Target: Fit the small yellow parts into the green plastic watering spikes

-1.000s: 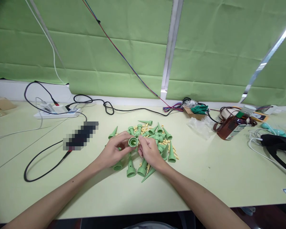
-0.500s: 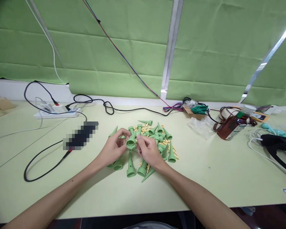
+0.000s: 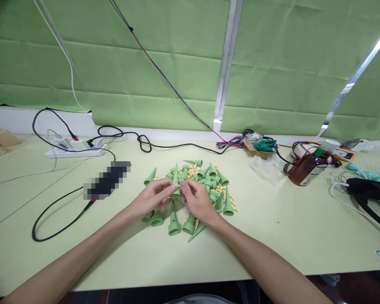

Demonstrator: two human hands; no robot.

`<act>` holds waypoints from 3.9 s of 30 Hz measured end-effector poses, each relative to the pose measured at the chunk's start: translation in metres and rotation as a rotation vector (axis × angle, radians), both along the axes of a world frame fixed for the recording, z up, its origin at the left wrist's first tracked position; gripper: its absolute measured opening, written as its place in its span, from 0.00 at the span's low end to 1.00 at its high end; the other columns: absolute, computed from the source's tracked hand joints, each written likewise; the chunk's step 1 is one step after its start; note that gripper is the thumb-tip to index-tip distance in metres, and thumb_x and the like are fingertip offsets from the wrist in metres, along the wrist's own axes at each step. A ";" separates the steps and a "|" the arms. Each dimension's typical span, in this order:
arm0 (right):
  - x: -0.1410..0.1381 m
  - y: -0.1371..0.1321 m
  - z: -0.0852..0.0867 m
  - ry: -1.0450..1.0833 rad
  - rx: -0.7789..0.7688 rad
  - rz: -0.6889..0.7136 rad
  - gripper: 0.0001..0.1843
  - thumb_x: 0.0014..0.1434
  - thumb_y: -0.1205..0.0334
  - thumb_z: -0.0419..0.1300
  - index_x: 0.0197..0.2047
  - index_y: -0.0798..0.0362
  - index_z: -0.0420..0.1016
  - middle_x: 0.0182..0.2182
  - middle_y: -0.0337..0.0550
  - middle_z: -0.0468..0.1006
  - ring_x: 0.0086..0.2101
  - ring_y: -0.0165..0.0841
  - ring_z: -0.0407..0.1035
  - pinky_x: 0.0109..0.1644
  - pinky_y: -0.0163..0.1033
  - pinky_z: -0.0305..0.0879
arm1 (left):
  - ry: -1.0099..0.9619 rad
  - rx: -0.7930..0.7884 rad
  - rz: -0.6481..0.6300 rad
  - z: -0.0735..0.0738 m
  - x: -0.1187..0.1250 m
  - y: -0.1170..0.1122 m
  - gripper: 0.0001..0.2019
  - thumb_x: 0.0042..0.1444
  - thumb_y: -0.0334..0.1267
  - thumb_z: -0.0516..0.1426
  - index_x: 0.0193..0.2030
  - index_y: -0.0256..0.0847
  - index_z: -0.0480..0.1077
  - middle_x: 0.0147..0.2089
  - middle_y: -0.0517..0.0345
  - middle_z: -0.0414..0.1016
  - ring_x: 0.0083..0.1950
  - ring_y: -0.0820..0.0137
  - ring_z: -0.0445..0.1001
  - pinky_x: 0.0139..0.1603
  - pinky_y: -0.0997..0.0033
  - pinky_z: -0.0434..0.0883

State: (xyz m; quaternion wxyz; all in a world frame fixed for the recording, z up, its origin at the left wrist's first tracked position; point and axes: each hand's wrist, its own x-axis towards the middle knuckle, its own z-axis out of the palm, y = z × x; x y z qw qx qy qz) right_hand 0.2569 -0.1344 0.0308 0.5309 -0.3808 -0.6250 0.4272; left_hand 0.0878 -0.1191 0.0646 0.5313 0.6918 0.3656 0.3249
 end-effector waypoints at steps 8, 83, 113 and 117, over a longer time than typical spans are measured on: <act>0.000 -0.001 -0.001 0.002 -0.028 -0.007 0.25 0.65 0.40 0.49 0.25 0.50 0.58 0.17 0.32 0.61 0.16 0.27 0.57 0.19 0.34 0.54 | 0.083 0.188 -0.010 -0.001 0.000 0.000 0.17 0.57 0.50 0.58 0.28 0.40 0.60 0.24 0.66 0.57 0.23 0.78 0.56 0.22 0.77 0.54; 0.000 0.003 -0.002 0.094 -0.084 -0.001 0.30 0.66 0.46 0.52 0.16 0.50 0.54 0.09 0.31 0.58 0.12 0.25 0.52 0.17 0.34 0.51 | 0.265 0.719 0.110 -0.009 0.000 -0.005 0.06 0.61 0.34 0.55 0.45 0.40 0.68 0.35 0.60 0.66 0.29 0.75 0.63 0.31 0.75 0.63; 0.003 0.002 -0.001 0.005 0.007 0.055 0.23 0.66 0.41 0.49 0.27 0.49 0.56 0.17 0.31 0.60 0.15 0.27 0.58 0.17 0.33 0.53 | -0.190 -0.260 -0.106 -0.008 0.000 0.003 0.19 0.61 0.54 0.55 0.34 0.38 0.65 0.21 0.63 0.64 0.17 0.80 0.56 0.16 0.79 0.52; 0.003 0.003 -0.002 0.004 -0.028 0.070 0.24 0.65 0.40 0.49 0.27 0.49 0.55 0.16 0.30 0.56 0.15 0.27 0.57 0.17 0.34 0.52 | -0.154 -0.194 -0.093 -0.007 -0.001 0.003 0.19 0.60 0.54 0.56 0.32 0.39 0.63 0.21 0.65 0.61 0.18 0.80 0.57 0.18 0.78 0.52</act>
